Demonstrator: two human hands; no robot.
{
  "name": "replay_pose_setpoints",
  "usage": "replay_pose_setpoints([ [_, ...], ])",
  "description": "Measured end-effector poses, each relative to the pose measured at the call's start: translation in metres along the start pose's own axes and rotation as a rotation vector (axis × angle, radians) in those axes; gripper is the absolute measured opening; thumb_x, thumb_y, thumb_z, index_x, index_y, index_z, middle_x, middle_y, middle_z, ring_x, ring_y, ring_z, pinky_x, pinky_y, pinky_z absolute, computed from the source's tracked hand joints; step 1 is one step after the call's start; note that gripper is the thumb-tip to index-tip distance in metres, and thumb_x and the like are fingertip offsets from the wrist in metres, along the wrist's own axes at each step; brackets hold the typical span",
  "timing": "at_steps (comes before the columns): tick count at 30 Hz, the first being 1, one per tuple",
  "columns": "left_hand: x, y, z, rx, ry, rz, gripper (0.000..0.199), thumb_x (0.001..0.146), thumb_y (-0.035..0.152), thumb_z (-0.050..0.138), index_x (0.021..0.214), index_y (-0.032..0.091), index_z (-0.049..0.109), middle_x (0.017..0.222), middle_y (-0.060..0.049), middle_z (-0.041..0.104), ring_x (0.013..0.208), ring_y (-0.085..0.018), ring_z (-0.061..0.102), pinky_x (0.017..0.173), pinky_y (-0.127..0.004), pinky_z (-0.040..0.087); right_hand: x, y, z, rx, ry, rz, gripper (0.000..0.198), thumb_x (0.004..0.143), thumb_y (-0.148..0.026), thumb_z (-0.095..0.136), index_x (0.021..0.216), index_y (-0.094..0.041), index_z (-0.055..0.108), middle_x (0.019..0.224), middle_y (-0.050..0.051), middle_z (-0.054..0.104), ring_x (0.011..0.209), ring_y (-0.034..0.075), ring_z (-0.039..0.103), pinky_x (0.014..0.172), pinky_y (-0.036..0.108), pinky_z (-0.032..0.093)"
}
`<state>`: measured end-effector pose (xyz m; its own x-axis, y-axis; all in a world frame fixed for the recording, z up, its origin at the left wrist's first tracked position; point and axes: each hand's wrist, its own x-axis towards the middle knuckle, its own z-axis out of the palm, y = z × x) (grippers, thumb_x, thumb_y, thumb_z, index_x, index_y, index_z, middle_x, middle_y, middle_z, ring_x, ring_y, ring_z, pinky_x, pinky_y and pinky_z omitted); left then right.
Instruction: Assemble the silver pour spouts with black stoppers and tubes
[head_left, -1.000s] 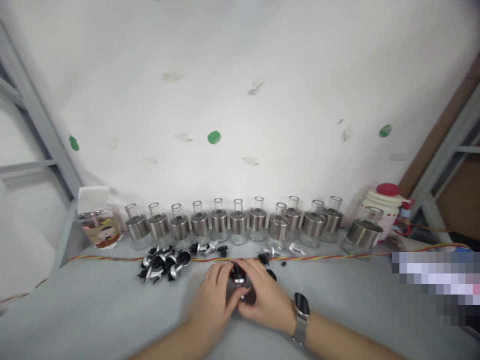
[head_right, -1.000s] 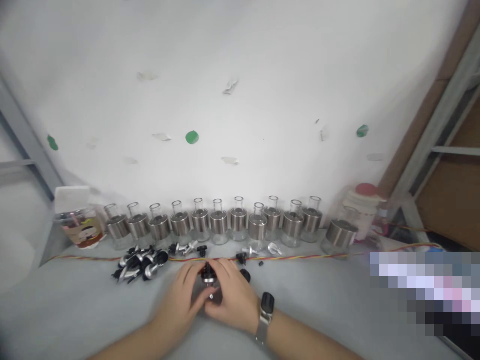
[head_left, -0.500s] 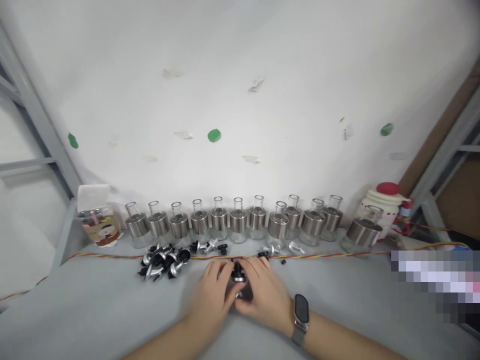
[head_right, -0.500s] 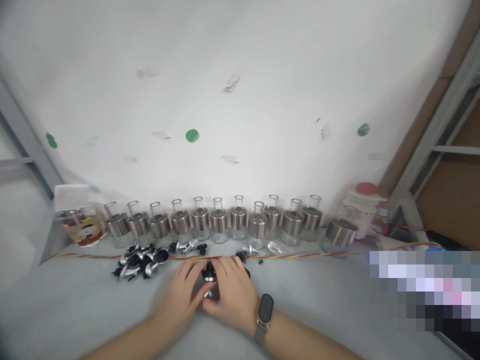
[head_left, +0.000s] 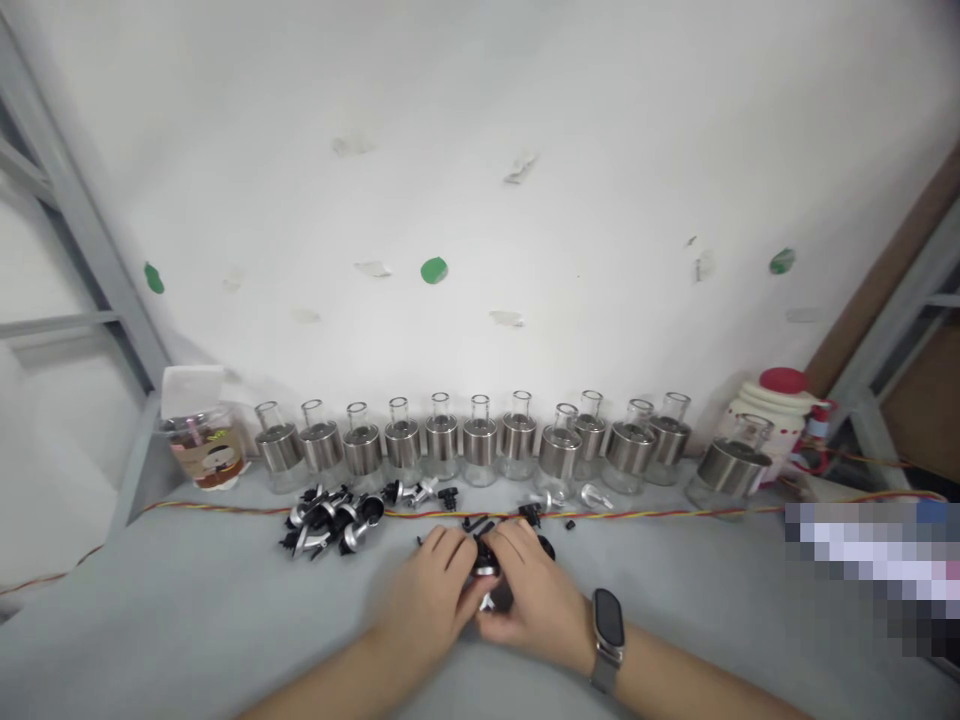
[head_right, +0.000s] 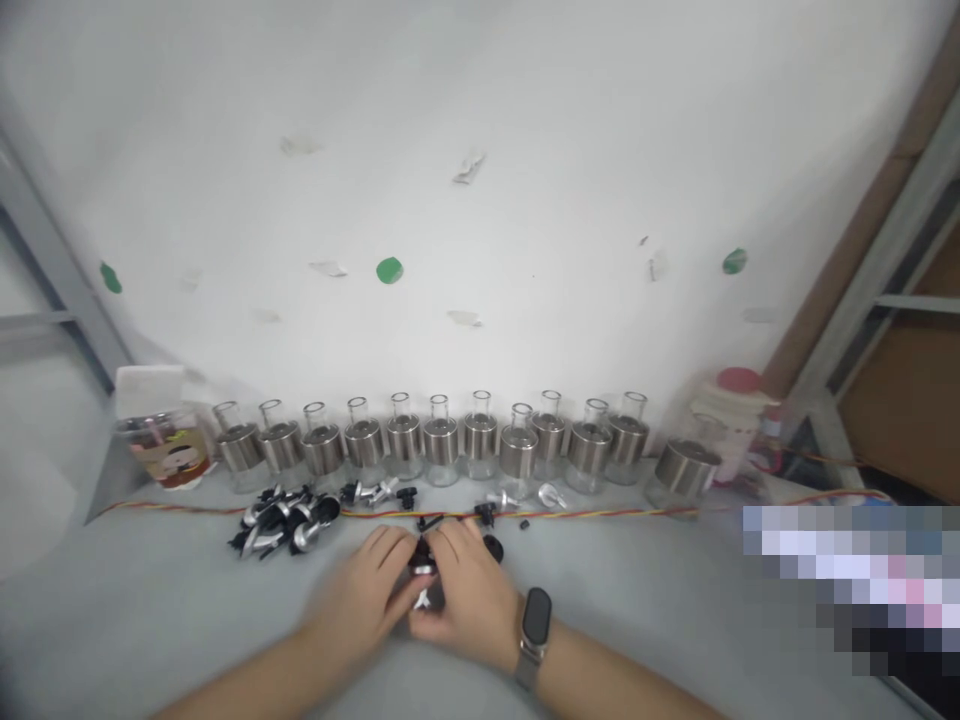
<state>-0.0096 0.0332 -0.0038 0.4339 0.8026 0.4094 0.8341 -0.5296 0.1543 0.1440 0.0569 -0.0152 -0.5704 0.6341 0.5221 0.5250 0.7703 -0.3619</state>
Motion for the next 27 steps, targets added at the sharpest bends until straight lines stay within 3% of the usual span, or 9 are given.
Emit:
replay_pose_setpoints([
  [7, -0.002, -0.001, 0.005, -0.079, 0.071, 0.014, 0.019, 0.084, 0.032, 0.041, 0.087, 0.018, 0.053, 0.084, -0.006, 0.057, 0.079, -0.021, 0.052, 0.066, -0.033, 0.046, -0.001, 0.002, -0.002, 0.035, 0.013, -0.04, 0.028, 0.057, -0.015, 0.05, 0.085, -0.016, 0.049, 0.08, 0.005, 0.049, 0.077, 0.021, 0.044, 0.072, 0.036, 0.039],
  [10, -0.004, -0.001, 0.006, -0.243, 0.156, -0.065, 0.019, 0.082, 0.033, 0.045, 0.092, 0.018, 0.05, 0.086, -0.006, 0.057, 0.081, -0.02, 0.052, 0.07, -0.034, 0.045, 0.0, 0.002, -0.004, 0.064, 0.027, -0.071, 0.043, 0.059, -0.013, 0.052, 0.102, -0.014, 0.046, 0.085, 0.006, 0.051, 0.079, 0.021, 0.046, 0.075, 0.036, 0.038],
  [14, -0.004, 0.003, 0.006, -0.479, 0.158, -0.239, 0.014, 0.081, 0.032, 0.048, 0.086, 0.019, 0.049, 0.083, -0.004, 0.057, 0.076, -0.018, 0.054, 0.066, -0.031, 0.046, 0.0, 0.004, -0.006, 0.076, 0.022, -0.061, 0.065, 0.067, -0.014, 0.054, 0.127, -0.018, 0.028, 0.094, 0.006, 0.053, 0.086, 0.021, 0.047, 0.082, 0.038, 0.035],
  [18, -0.005, 0.0, 0.014, -0.674, 0.161, -0.322, 0.01, 0.081, 0.022, 0.046, 0.09, 0.02, 0.05, 0.085, -0.004, 0.06, 0.078, -0.018, 0.056, 0.066, -0.029, 0.047, 0.002, 0.003, -0.015, 0.137, -0.095, -0.045, 0.077, 0.073, -0.027, 0.056, 0.135, -0.02, 0.011, 0.105, 0.008, 0.049, 0.095, 0.022, 0.045, 0.084, 0.036, 0.036],
  [22, -0.006, -0.005, 0.023, -0.781, 0.207, -0.309, 0.03, 0.079, 0.011, 0.041, 0.107, 0.02, 0.043, 0.1, -0.006, 0.059, 0.088, -0.017, 0.056, 0.072, -0.03, 0.047, 0.003, -0.001, -0.023, 0.141, -0.102, -0.107, 0.059, 0.081, -0.029, 0.045, 0.134, -0.021, 0.018, 0.1, 0.008, 0.05, 0.091, 0.021, 0.046, 0.083, 0.035, 0.036],
  [25, -0.006, -0.005, 0.021, -0.655, 0.192, -0.233, 0.027, 0.078, 0.009, 0.041, 0.102, 0.02, 0.046, 0.098, -0.006, 0.056, 0.09, -0.018, 0.054, 0.077, -0.034, 0.045, 0.002, -0.003, -0.02, 0.109, 0.051, 0.031, 0.039, 0.086, -0.029, 0.038, 0.122, -0.018, 0.034, 0.094, 0.008, 0.053, 0.084, 0.02, 0.048, 0.077, 0.034, 0.038],
  [27, -0.005, -0.003, 0.017, -0.575, 0.17, -0.181, 0.022, 0.079, 0.009, 0.04, 0.096, 0.02, 0.049, 0.092, -0.006, 0.055, 0.088, -0.018, 0.053, 0.078, -0.035, 0.045, 0.002, -0.003, -0.016, 0.05, 0.108, 0.126, 0.024, 0.085, -0.033, 0.04, 0.101, -0.016, 0.047, 0.083, 0.007, 0.055, 0.073, 0.019, 0.048, 0.069, 0.032, 0.039],
])
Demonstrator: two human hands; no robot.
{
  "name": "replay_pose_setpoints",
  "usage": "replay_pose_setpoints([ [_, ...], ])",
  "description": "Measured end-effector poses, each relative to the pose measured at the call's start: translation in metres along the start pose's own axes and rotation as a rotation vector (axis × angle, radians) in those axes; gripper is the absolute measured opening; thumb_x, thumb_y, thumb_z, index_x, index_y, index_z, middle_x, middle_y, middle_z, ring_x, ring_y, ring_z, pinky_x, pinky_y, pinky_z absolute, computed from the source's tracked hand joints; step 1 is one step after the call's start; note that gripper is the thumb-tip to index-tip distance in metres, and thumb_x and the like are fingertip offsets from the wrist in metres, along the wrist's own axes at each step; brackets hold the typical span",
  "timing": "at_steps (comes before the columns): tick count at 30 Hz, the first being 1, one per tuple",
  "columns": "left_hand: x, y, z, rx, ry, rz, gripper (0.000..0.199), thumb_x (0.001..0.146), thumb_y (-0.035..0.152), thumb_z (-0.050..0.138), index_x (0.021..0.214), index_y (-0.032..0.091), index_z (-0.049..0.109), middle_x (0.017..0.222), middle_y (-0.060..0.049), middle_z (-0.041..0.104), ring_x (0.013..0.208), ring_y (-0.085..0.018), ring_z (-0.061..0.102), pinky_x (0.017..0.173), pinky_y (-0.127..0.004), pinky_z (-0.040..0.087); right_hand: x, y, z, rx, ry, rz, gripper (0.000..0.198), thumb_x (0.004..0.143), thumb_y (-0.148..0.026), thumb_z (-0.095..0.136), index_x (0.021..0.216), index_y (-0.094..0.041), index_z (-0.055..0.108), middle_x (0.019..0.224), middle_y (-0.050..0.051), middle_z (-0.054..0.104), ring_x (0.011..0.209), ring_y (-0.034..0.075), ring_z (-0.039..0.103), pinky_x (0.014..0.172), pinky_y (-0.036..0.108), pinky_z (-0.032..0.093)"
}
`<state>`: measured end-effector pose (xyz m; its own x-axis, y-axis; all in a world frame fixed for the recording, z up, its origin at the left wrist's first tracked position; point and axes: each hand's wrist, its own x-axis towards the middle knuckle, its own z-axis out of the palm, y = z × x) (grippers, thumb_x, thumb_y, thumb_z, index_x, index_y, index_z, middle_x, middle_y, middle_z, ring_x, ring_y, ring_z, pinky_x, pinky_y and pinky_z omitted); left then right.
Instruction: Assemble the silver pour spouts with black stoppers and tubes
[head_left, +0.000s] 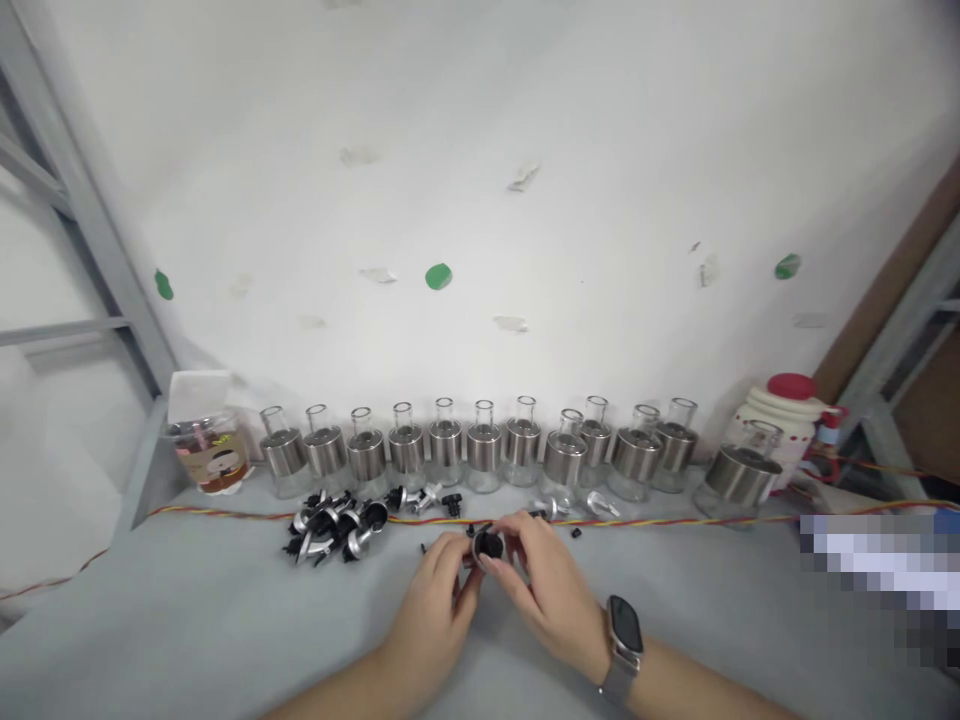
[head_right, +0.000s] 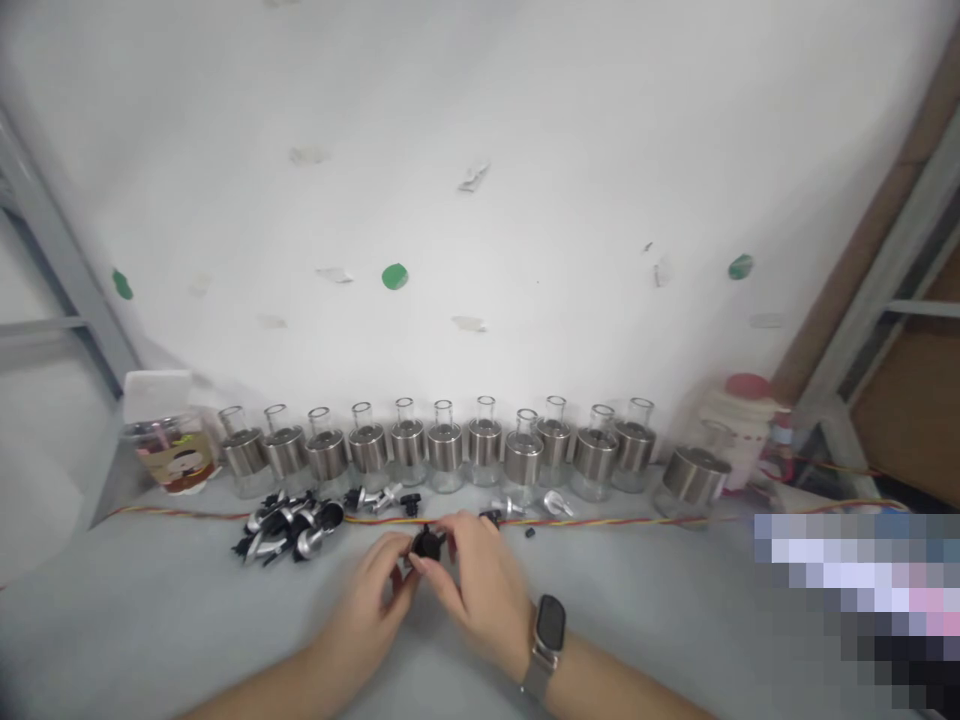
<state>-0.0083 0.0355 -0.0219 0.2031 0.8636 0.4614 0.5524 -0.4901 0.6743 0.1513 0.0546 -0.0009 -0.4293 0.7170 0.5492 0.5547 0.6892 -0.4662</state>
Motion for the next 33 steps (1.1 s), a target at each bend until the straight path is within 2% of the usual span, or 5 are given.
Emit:
replay_pose_setpoints([
  [3, 0.001, 0.004, -0.002, 0.093, -0.016, 0.053, 0.019, 0.082, 0.012, 0.038, 0.095, 0.021, 0.05, 0.09, -0.006, 0.054, 0.086, -0.018, 0.053, 0.077, -0.036, 0.045, 0.001, 0.001, 0.005, -0.036, -0.013, 0.076, 0.021, 0.086, -0.035, 0.039, 0.075, -0.019, 0.047, 0.067, 0.002, 0.053, 0.062, 0.017, 0.047, 0.059, 0.028, 0.037],
  [12, -0.001, 0.003, -0.001, 0.522, 0.033, 0.162, 0.025, 0.085, 0.023, 0.04, 0.109, 0.018, 0.045, 0.092, -0.009, 0.061, 0.08, -0.021, 0.06, 0.066, -0.035, 0.051, 0.008, 0.01, 0.011, 0.458, 0.001, 0.315, 0.035, 0.087, -0.043, 0.034, 0.062, -0.019, 0.042, 0.056, -0.005, 0.04, 0.054, 0.011, 0.039, 0.052, 0.022, 0.032],
  [16, -0.002, 0.006, -0.003, 0.622, 0.027, 0.298, 0.021, 0.087, 0.026, 0.037, 0.1, 0.018, 0.049, 0.086, -0.008, 0.062, 0.075, -0.019, 0.06, 0.062, -0.031, 0.049, 0.008, 0.01, 0.013, 0.646, 0.041, 0.437, 0.039, 0.084, -0.049, 0.033, 0.062, -0.018, 0.041, 0.056, -0.005, 0.033, 0.052, 0.01, 0.033, 0.048, 0.022, 0.029],
  [22, -0.002, 0.015, -0.011, 0.741, 0.003, 0.431, 0.019, 0.087, 0.026, 0.038, 0.086, 0.016, 0.054, 0.078, -0.007, 0.061, 0.065, -0.019, 0.058, 0.053, -0.029, 0.045, 0.008, 0.007, 0.014, 0.833, -0.047, 0.475, 0.035, 0.081, -0.049, 0.041, 0.066, -0.019, 0.044, 0.052, -0.007, 0.029, 0.045, 0.008, 0.028, 0.04, 0.02, 0.023],
  [33, -0.001, 0.011, -0.008, 0.907, 0.113, 0.451, 0.02, 0.087, 0.013, 0.031, 0.093, 0.013, 0.05, 0.079, -0.007, 0.061, 0.065, -0.019, 0.058, 0.051, -0.029, 0.041, 0.014, 0.012, 0.018, 1.095, -0.126, 0.619, 0.038, 0.072, -0.054, 0.05, 0.061, -0.019, 0.042, 0.039, -0.012, 0.027, 0.03, 0.004, 0.024, 0.03, 0.018, 0.018],
])
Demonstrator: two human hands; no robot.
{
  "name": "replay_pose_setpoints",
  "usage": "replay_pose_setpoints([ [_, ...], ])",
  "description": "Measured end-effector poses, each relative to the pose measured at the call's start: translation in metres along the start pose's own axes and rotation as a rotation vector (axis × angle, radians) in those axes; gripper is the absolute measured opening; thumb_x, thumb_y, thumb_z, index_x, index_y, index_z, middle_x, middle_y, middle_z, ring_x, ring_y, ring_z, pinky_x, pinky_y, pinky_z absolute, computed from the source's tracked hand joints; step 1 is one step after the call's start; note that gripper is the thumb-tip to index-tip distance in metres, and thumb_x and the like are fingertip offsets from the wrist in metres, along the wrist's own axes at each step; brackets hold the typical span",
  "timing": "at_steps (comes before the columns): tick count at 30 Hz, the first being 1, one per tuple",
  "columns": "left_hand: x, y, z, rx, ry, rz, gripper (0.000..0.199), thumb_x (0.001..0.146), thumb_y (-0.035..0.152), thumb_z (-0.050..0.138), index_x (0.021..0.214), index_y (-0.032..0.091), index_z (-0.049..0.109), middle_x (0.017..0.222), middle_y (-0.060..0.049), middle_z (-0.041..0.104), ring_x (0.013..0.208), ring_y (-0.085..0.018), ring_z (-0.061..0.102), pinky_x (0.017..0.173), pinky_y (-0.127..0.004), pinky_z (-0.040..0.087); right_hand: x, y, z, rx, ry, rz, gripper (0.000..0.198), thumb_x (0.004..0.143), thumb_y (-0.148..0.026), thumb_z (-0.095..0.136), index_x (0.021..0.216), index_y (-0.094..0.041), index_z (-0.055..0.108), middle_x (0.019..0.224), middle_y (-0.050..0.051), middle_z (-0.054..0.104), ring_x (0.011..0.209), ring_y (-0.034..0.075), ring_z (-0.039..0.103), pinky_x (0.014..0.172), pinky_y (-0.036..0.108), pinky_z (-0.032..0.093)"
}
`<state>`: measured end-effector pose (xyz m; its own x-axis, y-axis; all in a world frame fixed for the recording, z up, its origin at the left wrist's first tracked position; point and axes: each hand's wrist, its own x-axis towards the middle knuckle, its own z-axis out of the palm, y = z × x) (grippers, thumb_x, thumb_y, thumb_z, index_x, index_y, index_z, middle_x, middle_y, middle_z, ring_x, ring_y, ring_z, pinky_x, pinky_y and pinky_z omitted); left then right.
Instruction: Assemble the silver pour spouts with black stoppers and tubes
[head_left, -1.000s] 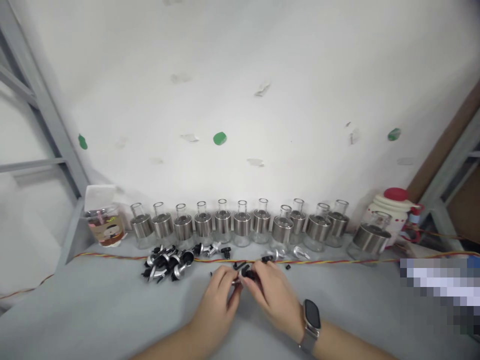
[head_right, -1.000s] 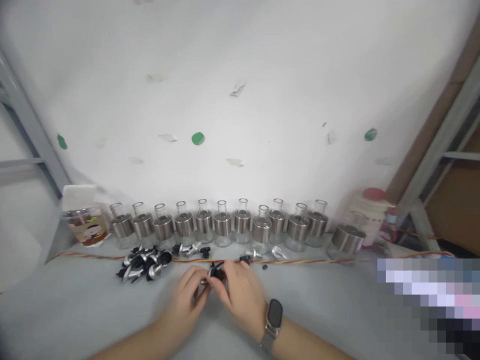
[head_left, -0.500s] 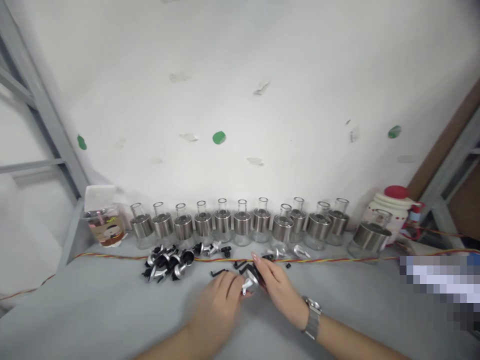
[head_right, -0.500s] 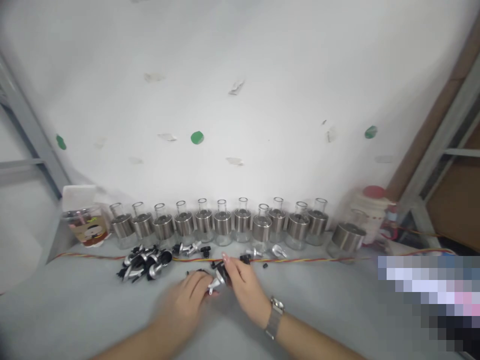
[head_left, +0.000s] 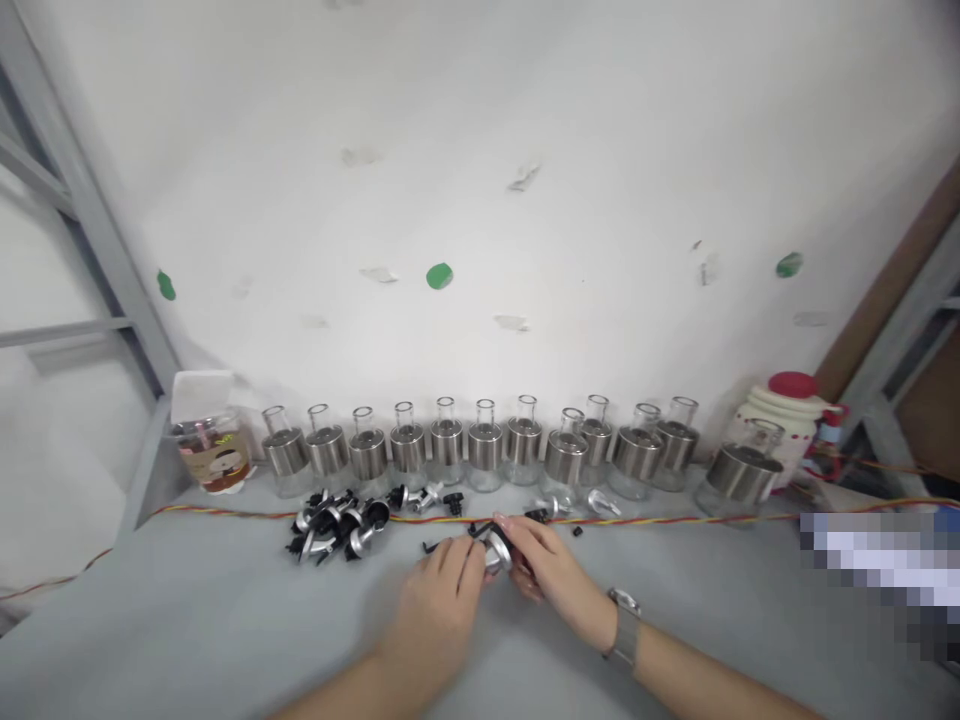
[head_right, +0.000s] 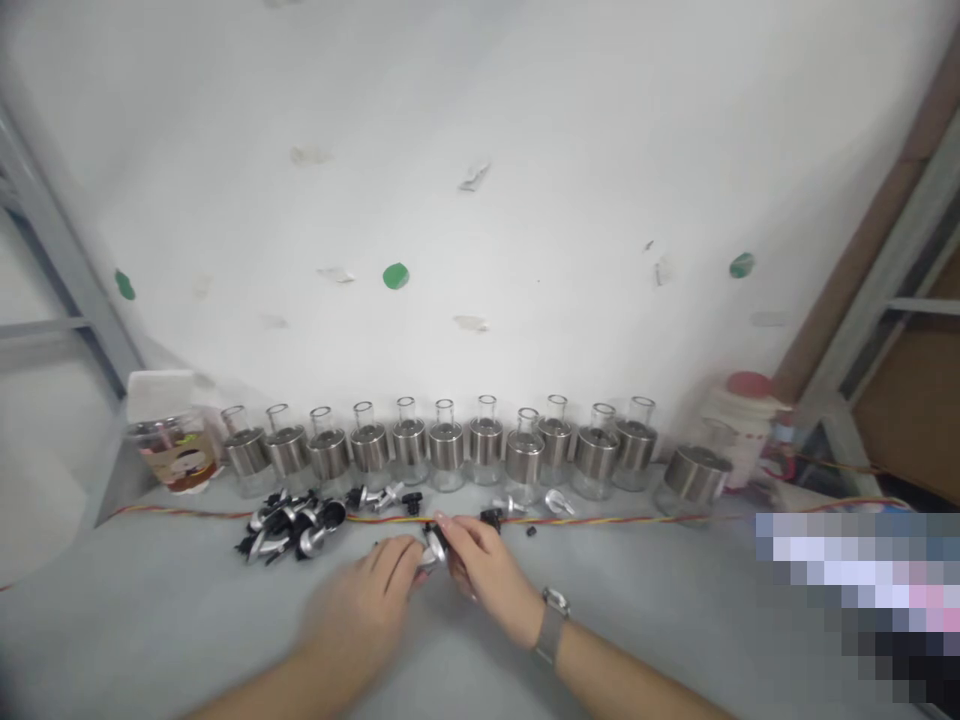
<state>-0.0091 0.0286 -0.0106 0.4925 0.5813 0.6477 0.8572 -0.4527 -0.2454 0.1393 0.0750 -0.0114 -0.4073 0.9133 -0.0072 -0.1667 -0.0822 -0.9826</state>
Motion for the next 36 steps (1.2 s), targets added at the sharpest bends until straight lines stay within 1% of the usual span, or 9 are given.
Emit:
replay_pose_setpoints([
  [6, -0.002, -0.001, -0.003, -0.117, 0.053, 0.034, 0.022, 0.088, 0.017, 0.028, 0.08, 0.016, 0.048, 0.063, -0.003, 0.056, 0.054, -0.017, 0.053, 0.045, -0.027, 0.037, -0.001, 0.006, 0.0, 0.016, -0.091, 0.107, 0.039, 0.069, -0.056, 0.052, 0.064, -0.018, 0.046, 0.04, -0.01, 0.033, 0.03, 0.005, 0.029, 0.029, 0.018, 0.021],
  [11, -0.002, 0.0, -0.004, -0.137, 0.08, 0.032, 0.02, 0.086, 0.015, 0.03, 0.078, 0.017, 0.048, 0.064, -0.003, 0.057, 0.052, -0.017, 0.052, 0.046, -0.028, 0.036, -0.003, 0.005, 0.002, 0.031, -0.084, 0.14, 0.034, 0.071, -0.053, 0.052, 0.065, -0.019, 0.048, 0.042, -0.008, 0.038, 0.033, 0.006, 0.032, 0.031, 0.019, 0.02],
  [16, -0.001, 0.002, -0.001, -0.096, 0.034, 0.014, 0.015, 0.086, 0.015, 0.034, 0.083, 0.017, 0.049, 0.068, -0.003, 0.059, 0.058, -0.018, 0.054, 0.048, -0.028, 0.036, -0.004, -0.007, 0.002, 0.128, -0.137, 0.193, 0.037, 0.075, -0.05, 0.048, 0.055, -0.019, 0.043, 0.044, -0.007, 0.035, 0.035, 0.004, 0.02, 0.033, 0.018, 0.01],
  [21, -0.003, 0.001, 0.003, -0.113, 0.022, -0.016, 0.02, 0.087, 0.014, 0.029, 0.083, 0.018, 0.049, 0.071, -0.003, 0.062, 0.056, -0.018, 0.055, 0.048, -0.027, 0.035, -0.003, -0.008, 0.001, 0.163, -0.145, 0.207, 0.037, 0.072, -0.05, 0.053, 0.056, -0.019, 0.041, 0.041, -0.009, 0.032, 0.032, 0.003, 0.017, 0.029, 0.017, 0.011],
  [26, -0.006, -0.001, 0.006, -0.29, -0.013, -0.163, 0.025, 0.088, 0.017, 0.025, 0.078, 0.019, 0.048, 0.062, -0.001, 0.06, 0.048, -0.016, 0.053, 0.046, -0.026, 0.033, -0.002, -0.004, 0.003, 0.092, -0.165, 0.127, 0.04, 0.072, -0.056, 0.05, 0.058, -0.019, 0.04, 0.04, -0.011, 0.027, 0.032, 0.004, 0.024, 0.03, 0.017, 0.018],
  [29, -0.007, 0.001, 0.004, -0.471, -0.121, -0.289, 0.025, 0.088, 0.021, 0.026, 0.076, 0.019, 0.048, 0.062, -0.001, 0.059, 0.052, -0.016, 0.053, 0.049, -0.025, 0.035, -0.001, -0.001, 0.002, 0.023, -0.178, 0.07, 0.04, 0.072, -0.057, 0.048, 0.063, -0.019, 0.043, 0.042, -0.01, 0.03, 0.034, 0.005, 0.03, 0.032, 0.018, 0.023],
  [31, -0.006, 0.003, 0.002, -0.632, -0.193, -0.428, 0.028, 0.089, 0.026, 0.026, 0.071, 0.02, 0.046, 0.057, 0.001, 0.055, 0.051, -0.014, 0.051, 0.05, -0.023, 0.035, -0.002, 0.001, 0.0, -0.014, -0.173, 0.03, 0.039, 0.073, -0.057, 0.049, 0.064, -0.018, 0.044, 0.043, -0.009, 0.034, 0.037, 0.006, 0.034, 0.036, 0.019, 0.027],
  [34, -0.004, 0.004, 0.003, -0.886, -0.235, -0.668, 0.036, 0.09, 0.034, 0.023, 0.062, 0.02, 0.041, 0.049, 0.004, 0.046, 0.047, -0.012, 0.048, 0.049, -0.021, 0.035, -0.005, 0.002, -0.004, -0.207, -0.159, -0.128, 0.033, 0.081, -0.049, 0.044, 0.069, -0.018, 0.048, 0.053, -0.005, 0.044, 0.05, 0.009, 0.043, 0.05, 0.023, 0.036],
  [36, -0.004, 0.005, 0.004, -1.006, -0.235, -0.753, 0.039, 0.09, 0.037, 0.021, 0.059, 0.02, 0.039, 0.046, 0.005, 0.042, 0.046, -0.012, 0.046, 0.048, -0.021, 0.035, -0.009, 0.0, -0.004, -0.38, -0.134, -0.265, 0.028, 0.086, -0.041, 0.039, 0.073, -0.019, 0.049, 0.062, -0.003, 0.047, 0.06, 0.011, 0.046, 0.06, 0.025, 0.037],
])
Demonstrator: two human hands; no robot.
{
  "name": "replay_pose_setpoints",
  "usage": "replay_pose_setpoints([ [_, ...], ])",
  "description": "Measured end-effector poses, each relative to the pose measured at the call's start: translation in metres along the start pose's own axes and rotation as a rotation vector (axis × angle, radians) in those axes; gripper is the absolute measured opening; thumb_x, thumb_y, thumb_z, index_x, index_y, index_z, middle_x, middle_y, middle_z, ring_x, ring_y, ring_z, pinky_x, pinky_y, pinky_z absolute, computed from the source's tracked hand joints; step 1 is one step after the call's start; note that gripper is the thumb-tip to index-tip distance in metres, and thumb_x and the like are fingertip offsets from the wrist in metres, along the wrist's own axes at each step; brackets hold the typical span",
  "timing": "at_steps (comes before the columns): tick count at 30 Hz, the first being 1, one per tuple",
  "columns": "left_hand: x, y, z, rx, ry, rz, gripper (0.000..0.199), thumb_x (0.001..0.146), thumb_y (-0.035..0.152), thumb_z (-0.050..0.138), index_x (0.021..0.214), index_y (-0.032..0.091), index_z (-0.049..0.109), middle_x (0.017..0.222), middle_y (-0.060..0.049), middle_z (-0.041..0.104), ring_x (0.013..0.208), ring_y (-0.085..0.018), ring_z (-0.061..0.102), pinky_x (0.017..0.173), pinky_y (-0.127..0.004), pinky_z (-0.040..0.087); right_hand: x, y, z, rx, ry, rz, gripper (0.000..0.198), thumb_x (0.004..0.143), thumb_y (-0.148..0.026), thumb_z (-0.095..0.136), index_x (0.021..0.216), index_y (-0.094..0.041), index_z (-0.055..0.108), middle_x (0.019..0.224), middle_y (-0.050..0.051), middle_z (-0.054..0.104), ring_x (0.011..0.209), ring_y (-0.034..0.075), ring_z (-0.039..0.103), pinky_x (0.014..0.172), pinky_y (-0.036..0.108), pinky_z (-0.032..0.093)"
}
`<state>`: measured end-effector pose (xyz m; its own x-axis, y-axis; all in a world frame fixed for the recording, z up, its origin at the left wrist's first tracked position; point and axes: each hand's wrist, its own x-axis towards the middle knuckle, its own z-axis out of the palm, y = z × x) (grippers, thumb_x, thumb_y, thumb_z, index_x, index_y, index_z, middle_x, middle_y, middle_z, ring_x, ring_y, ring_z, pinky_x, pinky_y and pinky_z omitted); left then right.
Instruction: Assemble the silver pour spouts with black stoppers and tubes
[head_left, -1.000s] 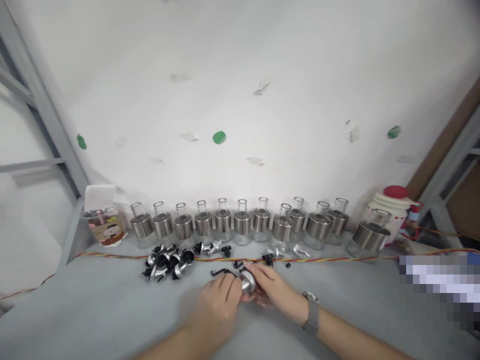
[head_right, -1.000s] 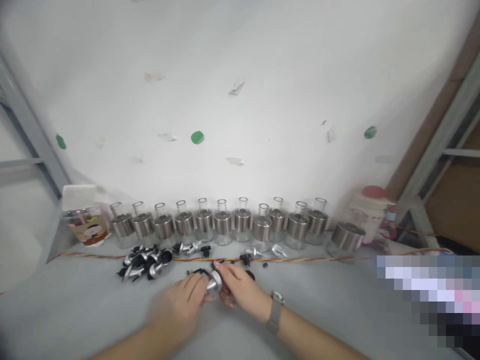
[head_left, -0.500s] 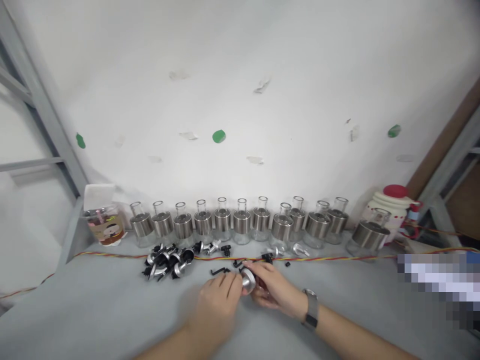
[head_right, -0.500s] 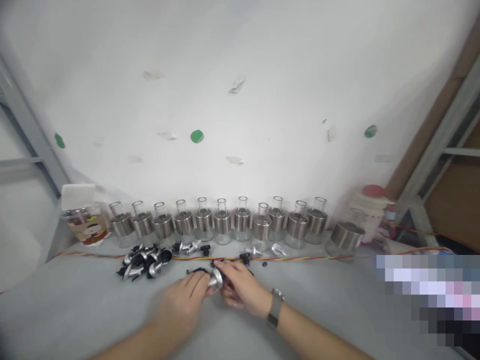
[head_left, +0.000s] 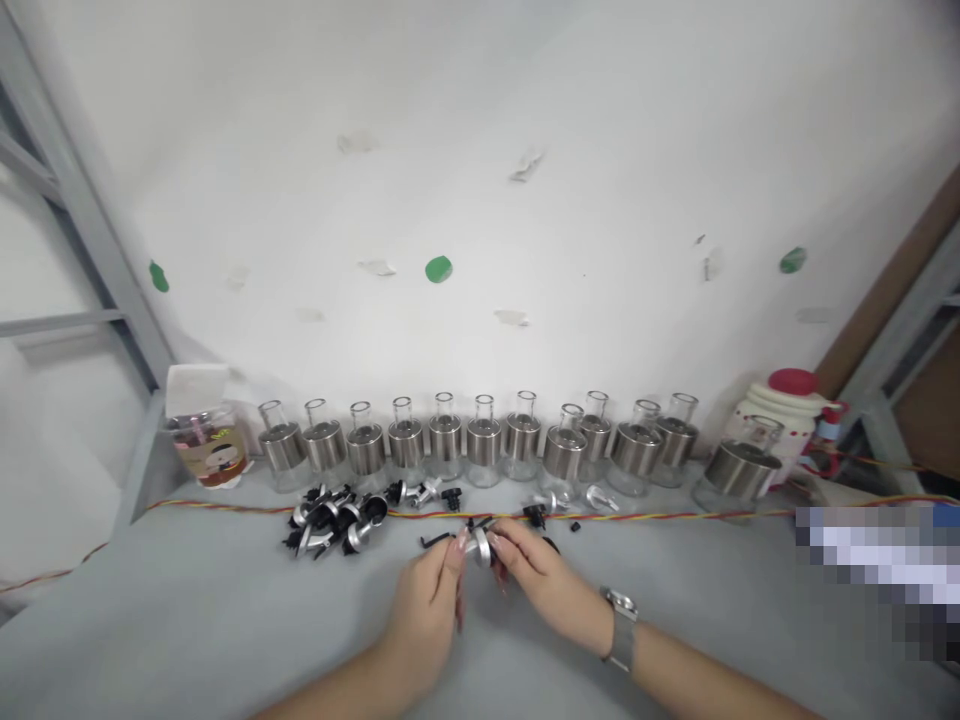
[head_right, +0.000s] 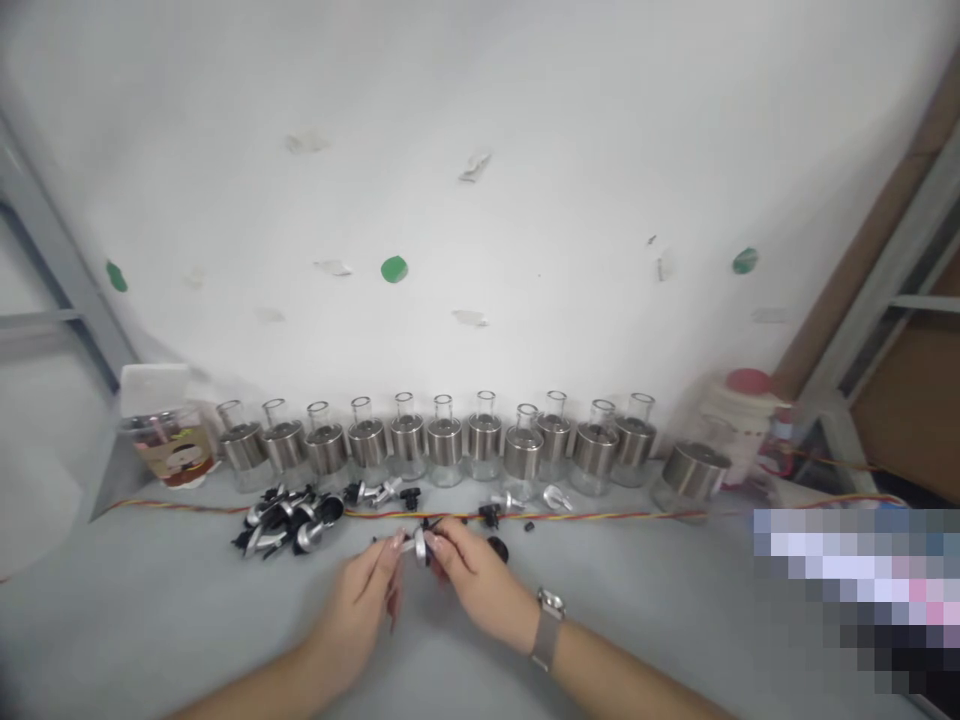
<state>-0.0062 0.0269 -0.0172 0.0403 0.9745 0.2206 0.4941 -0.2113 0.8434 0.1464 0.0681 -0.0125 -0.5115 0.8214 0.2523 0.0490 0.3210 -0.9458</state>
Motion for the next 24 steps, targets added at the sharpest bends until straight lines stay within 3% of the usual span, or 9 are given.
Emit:
replay_pose_setpoints([
  [3, 0.0008, -0.0004, -0.0011, -0.021, 0.011, 0.064, 0.036, 0.09, 0.036, 0.023, 0.065, 0.02, 0.043, 0.055, 0.003, 0.046, 0.052, -0.012, 0.047, 0.052, -0.022, 0.036, -0.0022, -0.0042, 0.0008, -0.121, 0.056, -0.083, 0.023, 0.088, -0.036, 0.037, 0.079, -0.019, 0.051, 0.069, -0.002, 0.048, 0.066, 0.013, 0.047, 0.065, 0.026, 0.038],
  [7, 0.0024, 0.0024, -0.0057, 0.054, 0.087, 0.156, 0.024, 0.089, 0.031, 0.027, 0.087, 0.02, 0.048, 0.068, 0.001, 0.052, 0.06, -0.014, 0.049, 0.06, -0.025, 0.039, -0.0021, -0.0053, 0.0029, -0.042, 0.101, -0.08, 0.022, 0.088, -0.03, 0.036, 0.106, -0.021, 0.045, 0.078, 0.0, 0.051, 0.067, 0.013, 0.05, 0.066, 0.027, 0.043],
  [10, 0.005, 0.0041, -0.0068, 0.101, 0.108, 0.191, 0.021, 0.089, 0.027, 0.03, 0.099, 0.02, 0.046, 0.084, -0.004, 0.056, 0.074, -0.017, 0.053, 0.067, -0.03, 0.042, -0.0041, -0.0041, 0.0049, -0.036, 0.05, -0.137, 0.049, 0.081, -0.019, 0.046, 0.126, -0.022, 0.027, 0.1, 0.005, 0.05, 0.08, 0.014, 0.052, 0.075, 0.029, 0.044],
  [14, 0.0047, 0.0029, -0.004, 0.296, 0.038, 0.296, 0.017, 0.086, 0.025, 0.036, 0.094, 0.019, 0.05, 0.092, -0.006, 0.054, 0.084, -0.019, 0.053, 0.073, -0.034, 0.044, -0.0082, -0.0019, 0.0083, -0.216, 0.045, -0.216, 0.081, 0.067, -0.006, 0.053, 0.134, -0.023, 0.01, 0.118, 0.009, 0.042, 0.098, 0.019, 0.048, 0.084, 0.033, 0.041],
  [18, -0.0005, 0.0012, -0.0022, 0.489, -0.045, 0.406, 0.015, 0.082, 0.03, 0.045, 0.087, 0.018, 0.054, 0.094, -0.008, 0.053, 0.083, -0.022, 0.053, 0.07, -0.037, 0.046, -0.0095, 0.0006, 0.0081, -0.374, 0.045, -0.207, 0.077, 0.059, 0.002, 0.046, 0.129, -0.023, 0.026, 0.116, 0.007, 0.044, 0.106, 0.021, 0.043, 0.092, 0.037, 0.034],
  [24, -0.0013, 0.0012, -0.0031, 0.385, -0.027, 0.467, 0.023, 0.087, 0.019, 0.029, 0.097, 0.018, 0.05, 0.092, -0.008, 0.054, 0.083, -0.019, 0.053, 0.072, -0.035, 0.046, -0.0082, -0.0038, 0.0063, -0.381, 0.174, -0.198, 0.061, 0.066, -0.002, 0.047, 0.121, -0.024, 0.036, 0.107, 0.006, 0.048, 0.1, 0.02, 0.046, 0.089, 0.036, 0.036],
])
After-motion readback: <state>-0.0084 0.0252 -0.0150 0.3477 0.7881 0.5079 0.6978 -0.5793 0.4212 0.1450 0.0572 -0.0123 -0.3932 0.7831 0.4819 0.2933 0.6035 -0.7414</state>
